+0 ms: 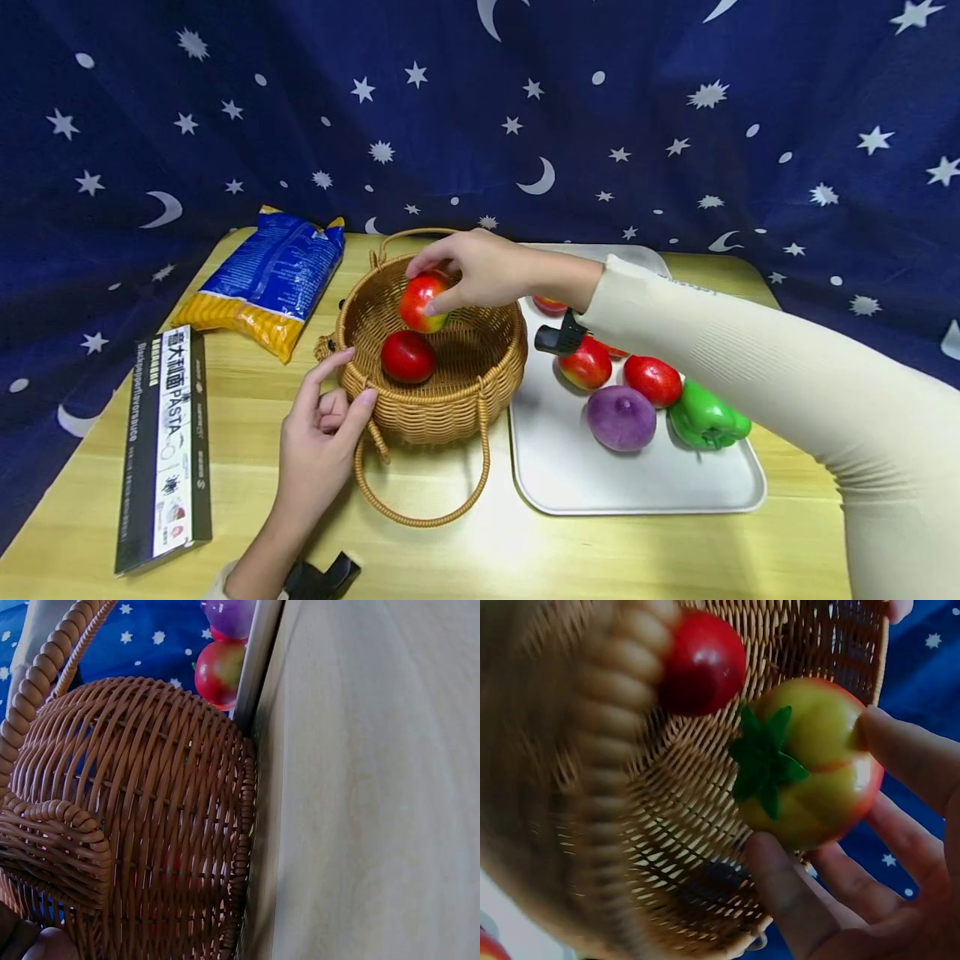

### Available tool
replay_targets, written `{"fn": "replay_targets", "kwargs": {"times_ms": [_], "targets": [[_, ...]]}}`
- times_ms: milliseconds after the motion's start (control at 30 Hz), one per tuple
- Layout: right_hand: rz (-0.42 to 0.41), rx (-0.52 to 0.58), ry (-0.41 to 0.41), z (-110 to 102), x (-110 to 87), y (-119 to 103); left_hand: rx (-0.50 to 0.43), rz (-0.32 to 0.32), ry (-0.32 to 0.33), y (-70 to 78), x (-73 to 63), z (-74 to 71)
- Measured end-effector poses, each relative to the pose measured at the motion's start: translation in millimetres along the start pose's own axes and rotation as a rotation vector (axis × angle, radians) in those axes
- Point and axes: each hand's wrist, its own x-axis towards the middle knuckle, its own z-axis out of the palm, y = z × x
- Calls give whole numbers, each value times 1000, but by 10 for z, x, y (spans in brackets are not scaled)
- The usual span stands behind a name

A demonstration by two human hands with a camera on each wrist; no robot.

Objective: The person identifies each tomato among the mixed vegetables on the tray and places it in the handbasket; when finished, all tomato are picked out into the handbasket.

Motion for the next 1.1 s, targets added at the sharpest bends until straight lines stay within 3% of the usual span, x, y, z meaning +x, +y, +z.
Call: {"fn": "replay_targets", "kwargs": {"times_ms": [300, 467, 667, 900, 1100], "targets": [[13, -185, -208, 39, 289, 9, -9, -9, 3, -20, -2, -4], [16, -265, -222, 110, 396, 17, 1, -9, 4, -23, -2, -9], [31, -279, -252, 179, 511, -2, 14, -10, 1, -41, -9, -19], [93, -352, -186, 313, 611, 59, 20, -10, -9, -45, -3, -28], [85, -283, -198, 455, 660, 169, 33, -15, -23, -34, 6, -29]]}}
